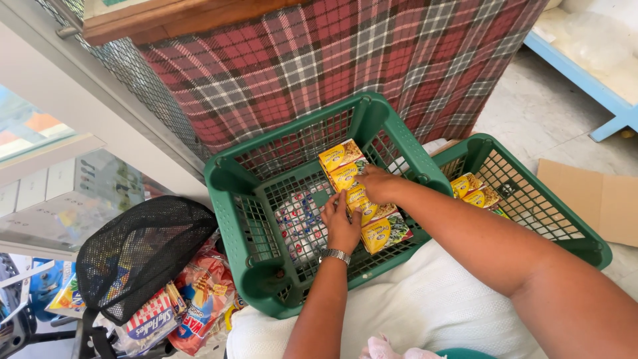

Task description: Sorting and organizing small food seasoning packets into green plastic crates.

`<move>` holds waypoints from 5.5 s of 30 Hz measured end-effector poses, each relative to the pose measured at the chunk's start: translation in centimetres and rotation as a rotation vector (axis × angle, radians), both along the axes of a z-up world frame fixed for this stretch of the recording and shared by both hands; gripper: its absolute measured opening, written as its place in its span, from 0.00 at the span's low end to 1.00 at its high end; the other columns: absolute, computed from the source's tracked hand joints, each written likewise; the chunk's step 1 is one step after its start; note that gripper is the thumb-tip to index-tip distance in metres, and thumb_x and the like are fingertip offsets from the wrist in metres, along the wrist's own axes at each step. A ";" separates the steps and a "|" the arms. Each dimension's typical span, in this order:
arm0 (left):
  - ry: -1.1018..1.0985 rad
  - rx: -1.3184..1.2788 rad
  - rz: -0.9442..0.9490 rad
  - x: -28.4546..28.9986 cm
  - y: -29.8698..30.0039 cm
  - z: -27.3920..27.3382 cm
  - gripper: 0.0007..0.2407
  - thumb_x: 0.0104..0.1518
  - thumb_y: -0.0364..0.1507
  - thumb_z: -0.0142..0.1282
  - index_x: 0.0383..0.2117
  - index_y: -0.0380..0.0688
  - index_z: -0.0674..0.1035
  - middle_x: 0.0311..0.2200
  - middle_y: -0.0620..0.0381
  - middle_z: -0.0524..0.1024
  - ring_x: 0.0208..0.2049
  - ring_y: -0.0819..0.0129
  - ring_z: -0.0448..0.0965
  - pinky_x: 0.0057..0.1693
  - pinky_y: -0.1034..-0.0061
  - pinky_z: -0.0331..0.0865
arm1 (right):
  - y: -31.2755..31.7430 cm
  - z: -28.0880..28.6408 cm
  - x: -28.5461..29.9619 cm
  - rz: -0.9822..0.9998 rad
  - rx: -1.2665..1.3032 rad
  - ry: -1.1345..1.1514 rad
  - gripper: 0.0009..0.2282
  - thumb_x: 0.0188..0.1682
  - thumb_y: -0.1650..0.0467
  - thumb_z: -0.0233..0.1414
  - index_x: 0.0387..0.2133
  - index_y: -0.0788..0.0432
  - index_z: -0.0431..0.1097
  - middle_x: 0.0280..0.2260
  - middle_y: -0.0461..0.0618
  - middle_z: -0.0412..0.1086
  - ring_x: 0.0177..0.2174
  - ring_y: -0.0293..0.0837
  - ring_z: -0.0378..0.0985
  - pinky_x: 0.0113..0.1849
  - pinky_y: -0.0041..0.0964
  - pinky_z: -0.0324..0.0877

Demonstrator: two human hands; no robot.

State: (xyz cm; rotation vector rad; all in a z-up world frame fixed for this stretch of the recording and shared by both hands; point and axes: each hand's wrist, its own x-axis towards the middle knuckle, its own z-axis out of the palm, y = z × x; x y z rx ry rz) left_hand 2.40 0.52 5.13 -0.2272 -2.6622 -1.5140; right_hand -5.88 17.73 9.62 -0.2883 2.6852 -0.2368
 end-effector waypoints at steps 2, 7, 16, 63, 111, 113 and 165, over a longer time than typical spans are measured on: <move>0.003 0.006 -0.006 -0.1 0.0 -0.5 0.26 0.56 0.31 0.60 0.64 0.43 0.69 0.61 0.47 0.62 0.59 0.47 0.59 0.66 0.59 0.57 | -0.1 0.1 0.1 -0.017 -0.018 0.003 0.29 0.47 0.76 0.50 0.66 0.55 0.57 0.66 0.59 0.52 0.64 0.56 0.56 0.62 0.42 0.56; 0.017 0.005 -0.020 -0.2 0.1 -1.0 0.25 0.58 0.31 0.58 0.64 0.42 0.68 0.65 0.48 0.59 0.61 0.45 0.57 0.66 0.59 0.56 | -0.2 0.0 0.2 -0.034 -0.037 0.016 0.29 0.47 0.76 0.50 0.66 0.55 0.57 0.66 0.59 0.51 0.64 0.57 0.55 0.62 0.43 0.55; -0.029 -0.088 -0.051 -0.4 -0.1 -1.6 0.25 0.63 0.33 0.50 0.68 0.42 0.62 0.71 0.50 0.54 0.61 0.45 0.56 0.68 0.60 0.52 | -1.3 1.7 1.1 -0.047 0.048 -0.056 0.30 0.48 0.74 0.50 0.68 0.52 0.53 0.70 0.58 0.41 0.68 0.58 0.46 0.64 0.47 0.51; 0.160 0.025 0.038 0.6 0.1 1.2 0.30 0.55 0.28 0.61 0.67 0.45 0.63 0.65 0.40 0.59 0.63 0.40 0.56 0.67 0.52 0.54 | -0.1 15.1 5.3 0.030 -0.541 0.393 0.26 0.47 0.69 0.57 0.62 0.47 0.64 0.63 0.57 0.57 0.61 0.60 0.60 0.60 0.50 0.61; -0.261 -0.844 -1.279 1.2 30.3 2.7 0.15 0.53 0.31 0.61 0.48 0.52 0.82 0.46 0.46 0.80 0.50 0.52 0.79 0.57 0.63 0.71 | 29.0 -17.8 19.3 -0.879 -0.721 0.327 0.27 0.44 0.70 0.60 0.59 0.58 0.64 0.55 0.62 0.68 0.55 0.57 0.71 0.54 0.46 0.66; -0.280 -0.829 -1.298 1.3 30.5 3.0 0.15 0.52 0.31 0.62 0.48 0.52 0.82 0.44 0.47 0.81 0.48 0.53 0.80 0.56 0.63 0.72 | 29.8 -20.4 17.4 -0.873 -0.649 0.318 0.30 0.43 0.69 0.61 0.61 0.59 0.60 0.58 0.64 0.62 0.58 0.60 0.64 0.57 0.47 0.61; -0.195 -1.053 -1.195 -1.7 34.0 0.4 0.28 0.53 0.29 0.62 0.61 0.73 0.69 0.65 0.57 0.65 0.65 0.51 0.62 0.65 0.59 0.63 | 27.8 -15.4 20.9 -0.793 -1.033 0.281 0.08 0.48 0.75 0.56 0.40 0.58 0.75 0.37 0.47 0.80 0.38 0.38 0.82 0.40 0.35 0.75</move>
